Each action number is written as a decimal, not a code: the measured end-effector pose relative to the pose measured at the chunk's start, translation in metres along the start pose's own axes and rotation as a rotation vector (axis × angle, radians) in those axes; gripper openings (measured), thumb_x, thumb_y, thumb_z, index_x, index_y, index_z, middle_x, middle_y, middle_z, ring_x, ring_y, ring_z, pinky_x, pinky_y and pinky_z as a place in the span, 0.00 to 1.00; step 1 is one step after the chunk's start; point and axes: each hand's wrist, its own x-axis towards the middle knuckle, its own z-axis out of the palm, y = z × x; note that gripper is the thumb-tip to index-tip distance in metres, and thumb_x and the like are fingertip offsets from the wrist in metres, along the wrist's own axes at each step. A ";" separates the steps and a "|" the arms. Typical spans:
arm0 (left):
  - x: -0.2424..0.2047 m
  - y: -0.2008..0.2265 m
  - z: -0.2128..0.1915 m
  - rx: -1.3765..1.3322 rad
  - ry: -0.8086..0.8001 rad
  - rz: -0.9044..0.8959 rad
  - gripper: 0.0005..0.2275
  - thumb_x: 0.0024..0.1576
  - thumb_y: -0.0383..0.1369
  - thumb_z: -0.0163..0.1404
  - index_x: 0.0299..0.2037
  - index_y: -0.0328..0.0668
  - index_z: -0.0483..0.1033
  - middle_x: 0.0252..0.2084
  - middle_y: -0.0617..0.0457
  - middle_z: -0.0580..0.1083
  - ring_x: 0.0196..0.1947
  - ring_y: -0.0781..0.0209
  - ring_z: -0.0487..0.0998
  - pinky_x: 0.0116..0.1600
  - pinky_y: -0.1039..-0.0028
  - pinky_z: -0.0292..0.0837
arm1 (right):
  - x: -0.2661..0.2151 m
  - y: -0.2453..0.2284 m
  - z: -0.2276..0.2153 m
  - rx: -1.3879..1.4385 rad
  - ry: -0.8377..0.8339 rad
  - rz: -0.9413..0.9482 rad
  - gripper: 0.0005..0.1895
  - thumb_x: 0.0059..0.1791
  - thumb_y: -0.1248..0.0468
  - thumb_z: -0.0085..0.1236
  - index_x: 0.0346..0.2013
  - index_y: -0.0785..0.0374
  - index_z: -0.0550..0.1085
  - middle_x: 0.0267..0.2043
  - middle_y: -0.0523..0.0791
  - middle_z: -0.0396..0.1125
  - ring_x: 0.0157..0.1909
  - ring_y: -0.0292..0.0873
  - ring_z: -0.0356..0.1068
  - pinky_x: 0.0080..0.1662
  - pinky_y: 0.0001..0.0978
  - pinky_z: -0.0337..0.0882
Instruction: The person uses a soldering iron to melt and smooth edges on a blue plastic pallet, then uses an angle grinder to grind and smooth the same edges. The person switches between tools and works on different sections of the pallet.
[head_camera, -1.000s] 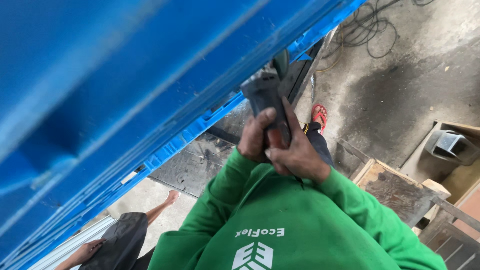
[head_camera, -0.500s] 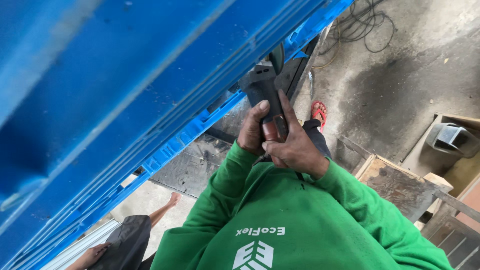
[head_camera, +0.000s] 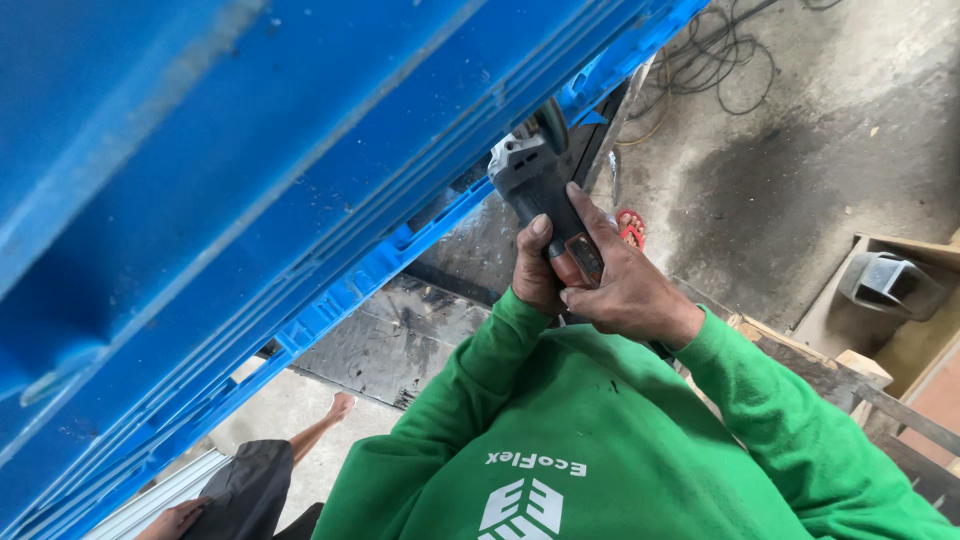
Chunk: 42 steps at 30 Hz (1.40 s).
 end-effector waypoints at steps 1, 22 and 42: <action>0.001 -0.003 -0.002 -0.003 -0.013 -0.005 0.33 0.55 0.52 0.60 0.64 0.38 0.68 0.53 0.42 0.76 0.50 0.48 0.80 0.57 0.58 0.78 | -0.001 -0.001 -0.002 -0.004 -0.006 0.050 0.59 0.39 0.68 0.63 0.78 0.58 0.40 0.58 0.55 0.67 0.54 0.48 0.71 0.55 0.39 0.70; -0.058 -0.023 0.028 0.274 -0.004 -0.006 0.34 0.56 0.46 0.60 0.69 0.41 0.60 0.54 0.52 0.72 0.53 0.60 0.75 0.58 0.66 0.75 | -0.072 0.010 0.024 0.116 -0.001 0.312 0.62 0.38 0.69 0.61 0.78 0.50 0.34 0.62 0.57 0.61 0.59 0.52 0.70 0.56 0.42 0.71; -0.030 0.000 0.028 0.315 0.050 0.085 0.27 0.59 0.47 0.57 0.60 0.34 0.67 0.47 0.46 0.74 0.44 0.56 0.79 0.48 0.65 0.79 | -0.035 0.006 0.014 0.350 -0.039 0.492 0.62 0.44 0.71 0.60 0.80 0.46 0.30 0.51 0.63 0.62 0.36 0.52 0.67 0.36 0.44 0.72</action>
